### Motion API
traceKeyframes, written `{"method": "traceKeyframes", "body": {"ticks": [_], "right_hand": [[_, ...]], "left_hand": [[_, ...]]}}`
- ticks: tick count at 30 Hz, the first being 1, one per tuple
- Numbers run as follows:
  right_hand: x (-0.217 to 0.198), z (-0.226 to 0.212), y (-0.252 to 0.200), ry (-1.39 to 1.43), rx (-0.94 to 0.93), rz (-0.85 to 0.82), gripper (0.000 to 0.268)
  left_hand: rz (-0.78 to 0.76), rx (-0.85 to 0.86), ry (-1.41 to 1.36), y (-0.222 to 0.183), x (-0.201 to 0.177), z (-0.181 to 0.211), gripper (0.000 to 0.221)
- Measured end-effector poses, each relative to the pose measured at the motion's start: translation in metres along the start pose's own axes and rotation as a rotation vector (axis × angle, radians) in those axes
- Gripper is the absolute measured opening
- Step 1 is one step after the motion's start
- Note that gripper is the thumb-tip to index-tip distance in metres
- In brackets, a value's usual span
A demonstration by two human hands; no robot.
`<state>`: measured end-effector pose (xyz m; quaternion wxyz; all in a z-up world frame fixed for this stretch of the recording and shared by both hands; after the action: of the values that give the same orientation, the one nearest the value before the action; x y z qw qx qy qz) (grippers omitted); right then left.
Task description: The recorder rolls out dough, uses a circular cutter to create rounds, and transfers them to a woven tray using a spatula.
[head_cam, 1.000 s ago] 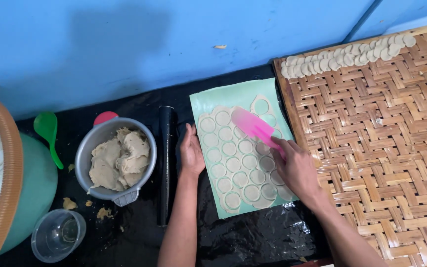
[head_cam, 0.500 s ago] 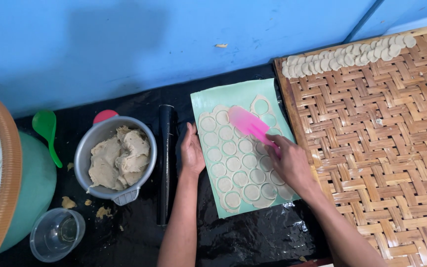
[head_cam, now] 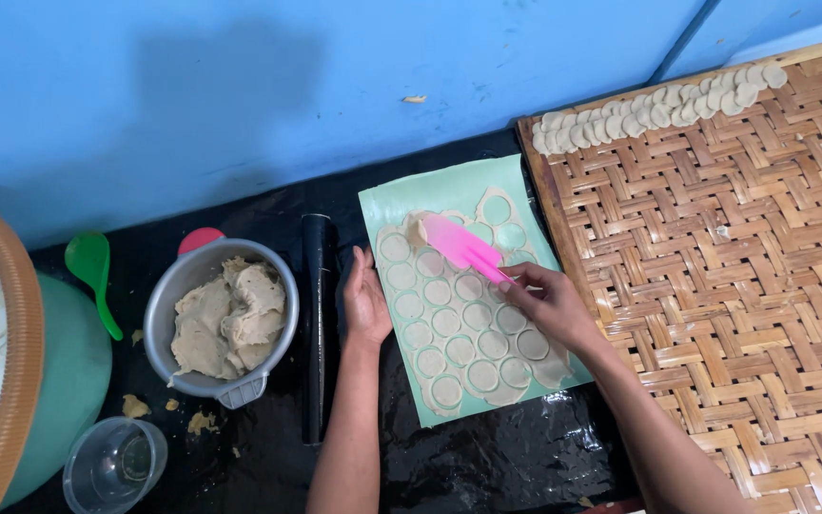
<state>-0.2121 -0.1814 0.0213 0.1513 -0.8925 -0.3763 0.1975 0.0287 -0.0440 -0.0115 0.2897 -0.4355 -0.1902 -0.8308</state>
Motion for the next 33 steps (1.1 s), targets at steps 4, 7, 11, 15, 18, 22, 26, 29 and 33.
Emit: {"method": "traceKeyframes", "body": {"ticks": [4, 7, 11, 15, 18, 22, 26, 29, 33], "right_hand": [[-0.005, -0.001, -0.004, 0.128, 0.080, -0.073, 0.030], [-0.011, 0.003, -0.007, 0.149, 0.099, -0.101, 0.027], [-0.024, 0.014, -0.004, 0.267, 0.109, -0.118, 0.028], [-0.044, 0.016, -0.007, 0.318, 0.118, -0.073, 0.028], [-0.065, 0.011, -0.012, 0.309, 0.100, 0.043, 0.029], [-0.123, 0.024, -0.006, 0.265, -0.016, 0.217, 0.026], [-0.196, 0.041, 0.005, 0.330, -0.018, 0.440, 0.026], [-0.257, 0.060, 0.022, 0.221, -0.006, 0.658, 0.028], [-0.313, 0.058, 0.029, 0.092, 0.041, 0.969, 0.028]], "left_hand": [[0.008, 0.009, 0.019, 0.001, 0.000, 0.001, 0.065], [-0.010, -0.009, 0.000, 0.000, 0.000, 0.000, 0.067], [-0.002, -0.008, 0.005, 0.000, 0.000, 0.000, 0.067], [0.015, -0.008, 0.021, -0.001, 0.003, 0.001, 0.068], [-0.001, -0.011, 0.026, 0.000, -0.003, 0.000, 0.068], [-0.011, -0.036, 0.038, 0.000, -0.010, -0.004, 0.068], [0.009, -0.025, 0.041, -0.001, -0.004, -0.003, 0.066], [0.034, -0.034, 0.057, -0.002, 0.008, 0.001, 0.067], [0.038, -0.033, 0.078, -0.003, 0.014, 0.003, 0.070]]}}
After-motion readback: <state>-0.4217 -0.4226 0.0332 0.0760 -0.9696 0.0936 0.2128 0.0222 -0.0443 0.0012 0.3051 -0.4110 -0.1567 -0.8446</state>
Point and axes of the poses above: each hand's wrist, its own y-axis towards the middle knuckle, its own x-axis out of the palm, z = x × y, the point moved 5 cm from there along y, towards the middle knuckle, and after that the axes turned 13 degrees about x, right-handed, at the moved point
